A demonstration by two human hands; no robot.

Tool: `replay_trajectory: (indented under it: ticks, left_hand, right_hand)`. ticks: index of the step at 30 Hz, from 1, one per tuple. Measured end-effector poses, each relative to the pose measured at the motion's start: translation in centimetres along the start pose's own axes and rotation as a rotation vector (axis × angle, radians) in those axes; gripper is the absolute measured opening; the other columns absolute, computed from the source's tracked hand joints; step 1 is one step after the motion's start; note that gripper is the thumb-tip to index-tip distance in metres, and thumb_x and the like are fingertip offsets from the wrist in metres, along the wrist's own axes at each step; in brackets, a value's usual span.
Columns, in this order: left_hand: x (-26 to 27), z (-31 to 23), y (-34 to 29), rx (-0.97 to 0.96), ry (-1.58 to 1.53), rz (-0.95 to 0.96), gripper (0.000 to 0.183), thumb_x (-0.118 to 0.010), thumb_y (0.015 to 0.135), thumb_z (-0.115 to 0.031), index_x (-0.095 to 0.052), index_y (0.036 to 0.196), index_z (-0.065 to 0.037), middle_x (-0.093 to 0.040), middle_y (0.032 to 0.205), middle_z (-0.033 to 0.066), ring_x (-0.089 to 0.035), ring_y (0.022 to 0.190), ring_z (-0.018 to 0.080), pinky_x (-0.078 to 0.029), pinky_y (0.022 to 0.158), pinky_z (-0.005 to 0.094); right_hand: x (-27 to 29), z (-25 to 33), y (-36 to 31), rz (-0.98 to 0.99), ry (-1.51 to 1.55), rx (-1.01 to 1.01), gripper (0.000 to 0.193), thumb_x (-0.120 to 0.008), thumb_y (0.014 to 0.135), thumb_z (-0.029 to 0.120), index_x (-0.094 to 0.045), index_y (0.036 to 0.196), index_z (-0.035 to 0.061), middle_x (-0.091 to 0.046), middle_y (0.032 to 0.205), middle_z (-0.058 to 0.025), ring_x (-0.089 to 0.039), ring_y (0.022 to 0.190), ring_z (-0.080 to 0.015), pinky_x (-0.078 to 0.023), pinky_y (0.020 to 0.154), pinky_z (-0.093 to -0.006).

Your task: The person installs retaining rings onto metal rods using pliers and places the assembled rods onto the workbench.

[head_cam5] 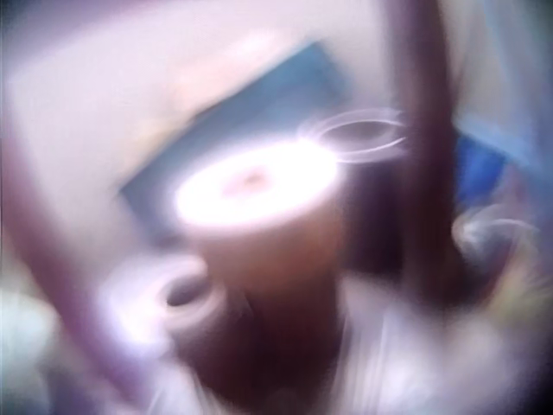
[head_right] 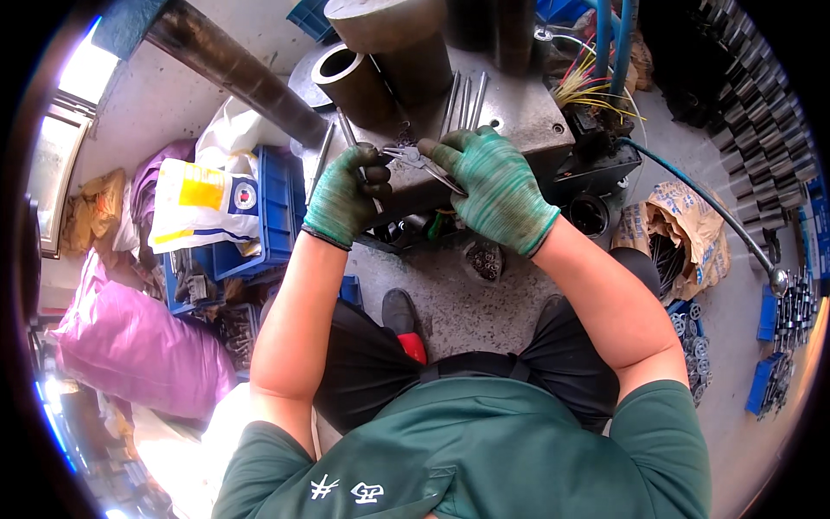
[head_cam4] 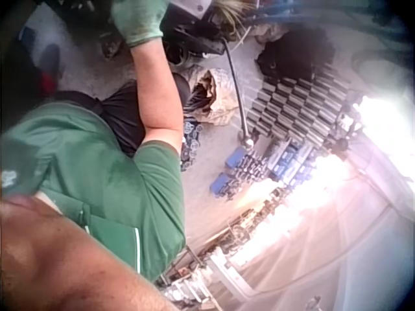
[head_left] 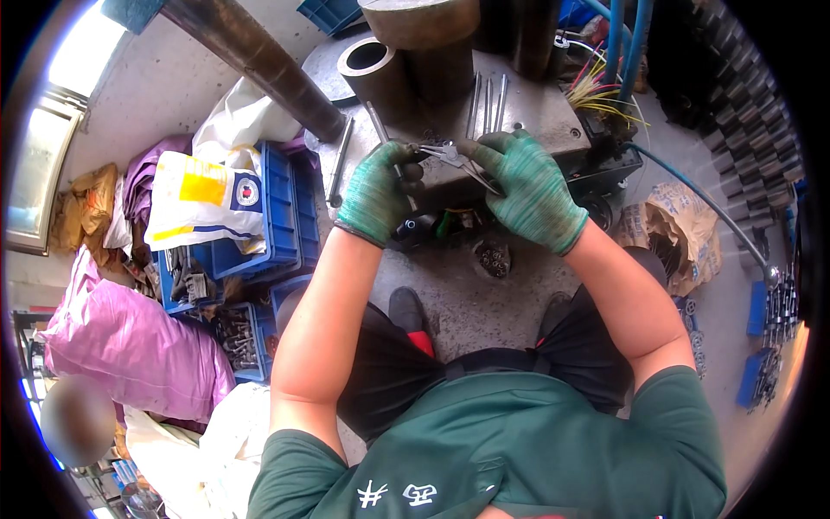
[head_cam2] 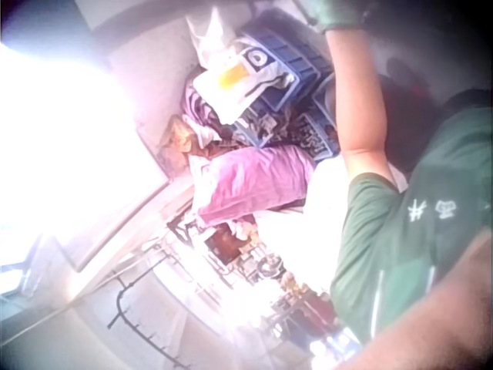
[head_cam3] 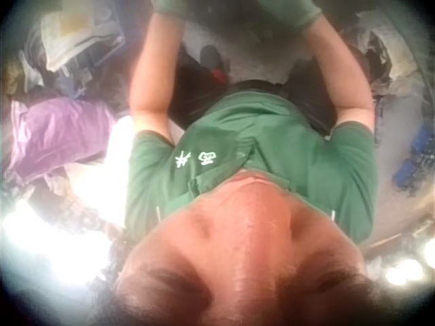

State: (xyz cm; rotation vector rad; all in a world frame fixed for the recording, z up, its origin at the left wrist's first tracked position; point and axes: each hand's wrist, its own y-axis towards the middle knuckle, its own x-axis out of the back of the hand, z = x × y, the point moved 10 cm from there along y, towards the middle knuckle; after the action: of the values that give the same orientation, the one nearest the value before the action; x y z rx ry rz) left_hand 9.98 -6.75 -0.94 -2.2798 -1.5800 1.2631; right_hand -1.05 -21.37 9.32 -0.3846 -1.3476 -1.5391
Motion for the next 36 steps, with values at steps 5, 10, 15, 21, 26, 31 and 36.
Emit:
replay_trajectory:
  ticks: [5, 10, 15, 21, 26, 31, 36]
  left_hand:
    - [0.1, 0.0, -0.1, -0.008, -0.016, 0.005, 0.015, -0.068, 0.09, -0.009, -0.055, 0.084, -0.014, -0.05, 0.074, -0.003, -0.047, 0.06, 0.0081, -0.04, 0.05, 0.0207]
    - [-0.2, -0.1, -0.4, -0.015, 0.01, 0.007, 0.014, -0.068, 0.09, -0.009, -0.055, 0.087, -0.014, -0.051, 0.076, -0.0026, -0.049, 0.062, 0.0082, -0.04, 0.05, 0.021]
    - [0.0, -1.1, -0.9, -0.128, 0.188, -0.003, 0.007, -0.065, 0.093, -0.011, -0.06, 0.097, -0.008, -0.06, 0.083, 0.001, -0.054, 0.065, 0.0095, -0.044, 0.053, 0.0237]
    - [-1.4, -3.8, -2.5, -0.396, 0.661, 0.016, 0.042, -0.055, 0.101, -0.009, -0.063, 0.142, -0.003, -0.072, 0.103, 0.0066, -0.059, 0.076, 0.0099, -0.051, 0.067, 0.024]
    - [-1.3, -4.3, -3.1, -0.464, 0.81, 0.026, 0.039, -0.057, 0.1, -0.008, -0.068, 0.137, -0.001, -0.073, 0.107, 0.0085, -0.063, 0.085, 0.0111, -0.053, 0.078, 0.0251]
    - [-1.8, -4.6, -4.2, -0.58, 0.938, 0.058, 0.036, -0.062, 0.098, -0.004, -0.069, 0.133, 0.001, -0.074, 0.108, 0.0076, -0.066, 0.092, 0.0123, -0.055, 0.087, 0.029]
    - [-1.6, -4.0, -4.3, -0.427, 0.947, 0.117, 0.035, -0.066, 0.097, -0.001, -0.07, 0.132, 0.001, -0.074, 0.111, 0.0082, -0.068, 0.097, 0.0138, -0.056, 0.092, 0.0288]
  right_hand:
    - [-0.2, -0.1, -0.1, 0.001, 0.008, -0.009, 0.068, -0.079, 0.068, 0.001, -0.067, 0.135, 0.0101, -0.067, 0.122, -0.0121, -0.065, 0.105, -0.0345, -0.054, 0.094, -0.0446]
    - [-0.4, -0.1, -0.1, 0.025, 0.001, -0.007, 0.069, -0.078, 0.07, 0.0, -0.066, 0.137, 0.0112, -0.067, 0.122, -0.0123, -0.065, 0.106, -0.0354, -0.055, 0.093, -0.0447]
    - [-0.5, -1.0, 0.1, 0.089, 0.05, -0.069, 0.063, -0.071, 0.075, -0.002, -0.067, 0.136, 0.0119, -0.069, 0.116, -0.0146, -0.067, 0.102, -0.0353, -0.056, 0.091, -0.0444]
    - [0.4, -5.0, -0.3, 0.052, 0.46, -0.359, 0.057, -0.06, 0.085, -0.005, -0.067, 0.14, 0.01, -0.071, 0.113, -0.0178, -0.072, 0.102, -0.0298, -0.057, 0.093, -0.0363]
    - [1.0, -5.3, -0.2, 0.065, 0.569, -0.37, 0.056, -0.062, 0.087, -0.002, -0.063, 0.142, 0.0037, -0.073, 0.126, -0.0184, -0.071, 0.114, -0.022, -0.055, 0.101, -0.0338]
    - [0.1, -5.2, -0.2, 0.251, 0.683, -0.436, 0.057, -0.063, 0.087, -0.002, -0.061, 0.144, 0.0012, -0.075, 0.123, -0.0154, -0.07, 0.113, -0.017, -0.054, 0.101, -0.0323]
    - [-0.3, -5.8, -0.9, 0.439, 0.716, -0.403, 0.059, -0.068, 0.085, 0.002, -0.062, 0.144, 0.0004, -0.074, 0.126, -0.0144, -0.068, 0.114, -0.0167, -0.054, 0.103, -0.0318]
